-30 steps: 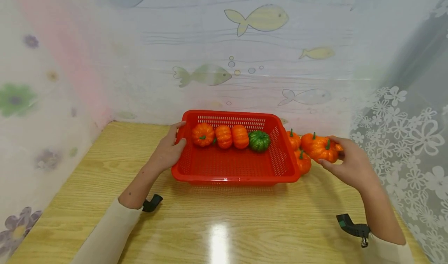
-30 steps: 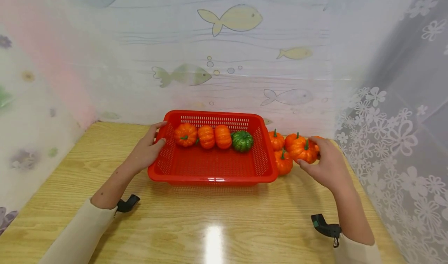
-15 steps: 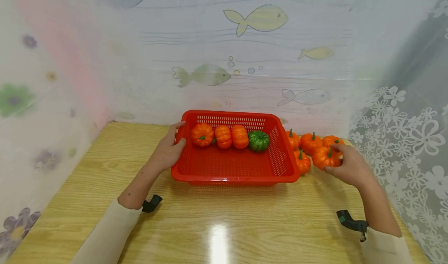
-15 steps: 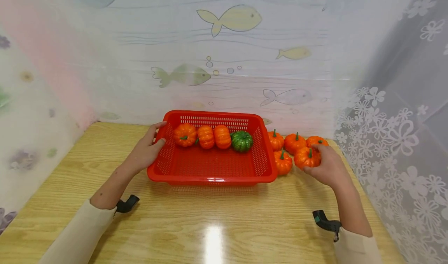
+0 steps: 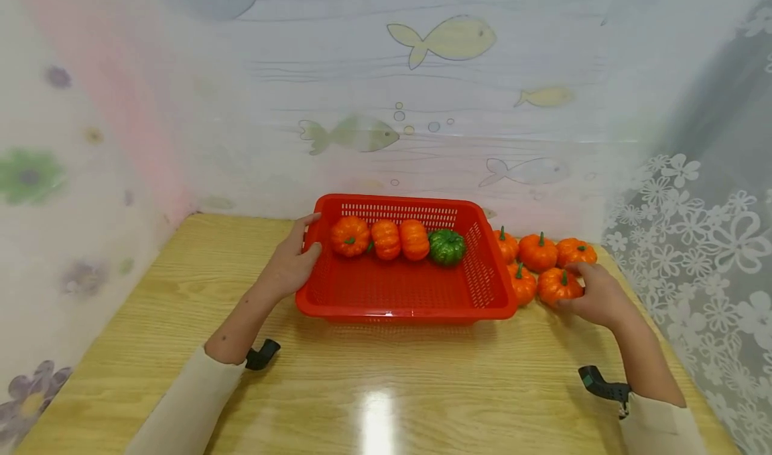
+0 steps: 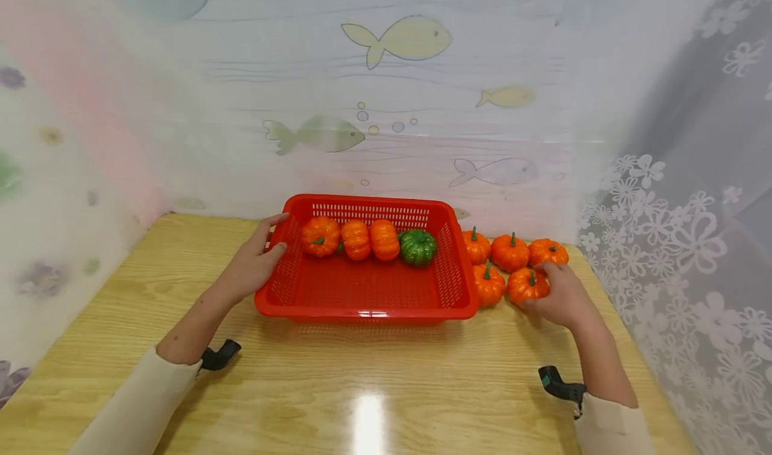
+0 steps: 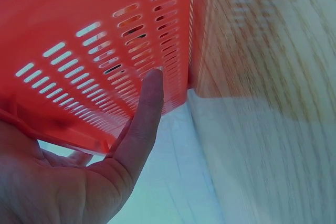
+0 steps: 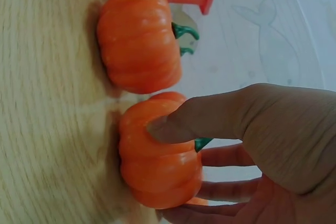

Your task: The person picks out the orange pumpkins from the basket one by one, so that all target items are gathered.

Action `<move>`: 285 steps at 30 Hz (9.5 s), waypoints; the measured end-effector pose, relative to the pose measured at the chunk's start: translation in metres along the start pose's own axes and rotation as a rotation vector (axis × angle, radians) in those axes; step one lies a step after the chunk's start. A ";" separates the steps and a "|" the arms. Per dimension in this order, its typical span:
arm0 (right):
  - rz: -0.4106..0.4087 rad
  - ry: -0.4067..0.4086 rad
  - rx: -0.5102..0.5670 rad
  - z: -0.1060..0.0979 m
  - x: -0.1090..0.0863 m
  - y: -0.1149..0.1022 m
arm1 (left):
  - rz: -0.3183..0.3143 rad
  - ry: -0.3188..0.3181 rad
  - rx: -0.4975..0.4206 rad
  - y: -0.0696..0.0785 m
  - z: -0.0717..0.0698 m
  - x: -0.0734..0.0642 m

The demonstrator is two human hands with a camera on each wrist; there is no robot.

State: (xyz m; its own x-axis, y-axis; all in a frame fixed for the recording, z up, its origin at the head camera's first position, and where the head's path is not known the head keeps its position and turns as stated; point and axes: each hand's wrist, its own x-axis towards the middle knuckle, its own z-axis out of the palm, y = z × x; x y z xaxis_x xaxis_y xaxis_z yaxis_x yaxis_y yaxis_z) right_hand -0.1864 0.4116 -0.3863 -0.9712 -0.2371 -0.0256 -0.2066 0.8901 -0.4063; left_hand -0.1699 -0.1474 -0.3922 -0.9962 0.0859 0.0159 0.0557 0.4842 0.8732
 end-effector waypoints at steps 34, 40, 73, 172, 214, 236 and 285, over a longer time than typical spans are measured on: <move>-0.051 0.151 -0.039 -0.013 -0.006 -0.049 | 0.007 -0.001 -0.005 0.001 0.001 0.001; -0.130 0.223 -0.002 -0.012 -0.010 -0.074 | 0.006 0.001 0.000 0.000 0.001 0.002; -0.386 0.096 0.003 -0.013 0.065 -0.164 | 0.012 -0.003 -0.014 -0.003 0.002 0.004; -0.510 -0.221 0.280 0.007 0.140 -0.189 | 0.019 -0.029 -0.010 -0.008 0.001 0.019; -0.528 0.094 0.188 -0.036 0.029 -0.095 | -0.008 -0.033 -0.007 -0.005 0.000 0.018; -0.244 0.193 0.179 -0.045 -0.007 -0.028 | 0.016 -0.031 -0.009 -0.007 0.000 0.019; 0.015 -0.004 -0.008 -0.020 0.002 0.068 | 0.010 -0.034 -0.032 -0.003 0.000 0.018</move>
State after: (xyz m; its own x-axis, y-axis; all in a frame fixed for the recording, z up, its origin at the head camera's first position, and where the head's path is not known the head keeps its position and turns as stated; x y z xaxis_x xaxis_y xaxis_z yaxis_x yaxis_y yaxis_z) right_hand -0.2046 0.4797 -0.3952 -0.9736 -0.2256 -0.0355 -0.1932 0.8966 -0.3984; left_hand -0.1881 -0.1473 -0.3947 -0.9927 0.1205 0.0082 0.0626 0.4548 0.8884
